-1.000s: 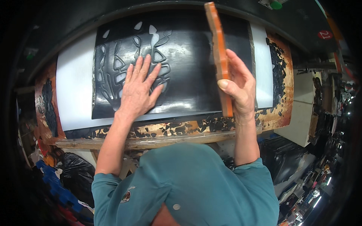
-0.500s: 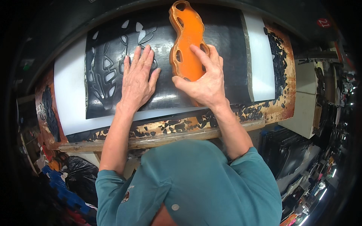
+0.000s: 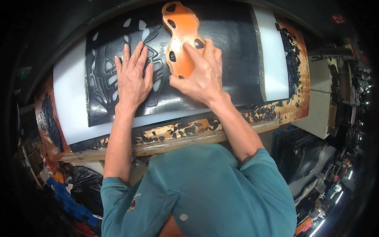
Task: The person uses a wooden squeegee to press and peel black rubber cutouts from a heated press, then gathers the waste pieces and places them into a black plastic bag. The person ties the bag and sets it aside.
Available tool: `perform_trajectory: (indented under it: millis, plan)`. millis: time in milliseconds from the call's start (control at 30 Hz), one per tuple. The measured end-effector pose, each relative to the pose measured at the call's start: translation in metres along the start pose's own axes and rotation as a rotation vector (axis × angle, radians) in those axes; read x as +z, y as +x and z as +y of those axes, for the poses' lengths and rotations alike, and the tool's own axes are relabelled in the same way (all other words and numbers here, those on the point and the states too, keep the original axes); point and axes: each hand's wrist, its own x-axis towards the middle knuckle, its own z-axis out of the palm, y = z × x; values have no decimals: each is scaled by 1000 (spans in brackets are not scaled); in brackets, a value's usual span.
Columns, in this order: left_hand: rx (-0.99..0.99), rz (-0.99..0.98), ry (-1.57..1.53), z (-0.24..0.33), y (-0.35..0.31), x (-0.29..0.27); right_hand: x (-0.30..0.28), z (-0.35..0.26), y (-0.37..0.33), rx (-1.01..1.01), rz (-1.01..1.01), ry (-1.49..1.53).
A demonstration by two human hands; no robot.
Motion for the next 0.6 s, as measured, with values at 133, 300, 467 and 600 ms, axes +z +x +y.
perform_trajectory:
  millis: [133,300,467,600]
  plan:
    - [-39,65,-12,5,-3,8,9,0,1,-24,1,-52]
    - [-54,72,-26,6,-4,7,7,6,0,-145,17,-89]
    - [-69,123,-101,-1,-8,7,-1,8,-15,-475,-38,-111]
    - [-54,209,-204,-3,-16,9,-9,14,-51,-599,-82,-53]
